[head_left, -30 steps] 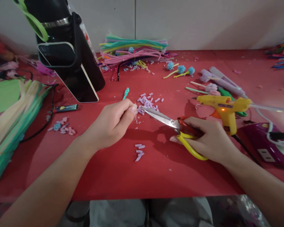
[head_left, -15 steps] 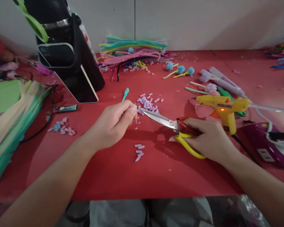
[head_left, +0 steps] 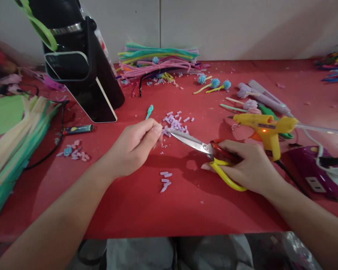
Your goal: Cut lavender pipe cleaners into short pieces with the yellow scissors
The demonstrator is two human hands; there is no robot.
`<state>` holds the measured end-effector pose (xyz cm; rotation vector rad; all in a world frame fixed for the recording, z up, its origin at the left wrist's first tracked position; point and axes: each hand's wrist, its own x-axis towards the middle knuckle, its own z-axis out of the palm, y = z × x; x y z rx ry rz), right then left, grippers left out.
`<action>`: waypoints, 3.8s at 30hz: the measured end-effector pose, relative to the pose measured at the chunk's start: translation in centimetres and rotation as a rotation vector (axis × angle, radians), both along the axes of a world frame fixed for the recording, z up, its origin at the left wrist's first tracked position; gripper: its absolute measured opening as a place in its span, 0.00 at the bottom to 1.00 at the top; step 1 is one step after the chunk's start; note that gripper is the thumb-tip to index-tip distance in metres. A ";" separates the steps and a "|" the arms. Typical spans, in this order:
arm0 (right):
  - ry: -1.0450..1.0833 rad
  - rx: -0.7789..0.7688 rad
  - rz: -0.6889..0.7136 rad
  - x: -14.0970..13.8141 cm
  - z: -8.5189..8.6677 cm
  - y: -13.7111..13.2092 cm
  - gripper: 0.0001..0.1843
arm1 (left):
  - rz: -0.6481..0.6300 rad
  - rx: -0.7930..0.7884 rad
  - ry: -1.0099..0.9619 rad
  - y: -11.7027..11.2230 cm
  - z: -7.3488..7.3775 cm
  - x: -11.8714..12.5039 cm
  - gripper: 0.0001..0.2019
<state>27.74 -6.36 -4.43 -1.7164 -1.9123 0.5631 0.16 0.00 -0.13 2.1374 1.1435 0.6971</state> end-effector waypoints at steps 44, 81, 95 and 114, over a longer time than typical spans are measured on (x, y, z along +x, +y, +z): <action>0.005 -0.013 -0.061 -0.1 -0.5 0.1 0.25 | -0.025 0.114 0.079 0.3 -0.3 -0.3 0.13; 0.054 -0.007 -0.028 -0.2 -0.2 0.1 0.26 | -0.039 0.193 0.071 0.4 -0.2 -0.3 0.09; 0.024 -0.004 -0.070 -0.3 -0.1 0.0 0.30 | -0.005 0.304 0.132 0.5 0.5 -0.9 0.08; 0.006 -0.062 -0.057 -0.2 -0.3 0.0 0.27 | -0.066 0.344 0.158 0.7 0.2 -1.0 0.07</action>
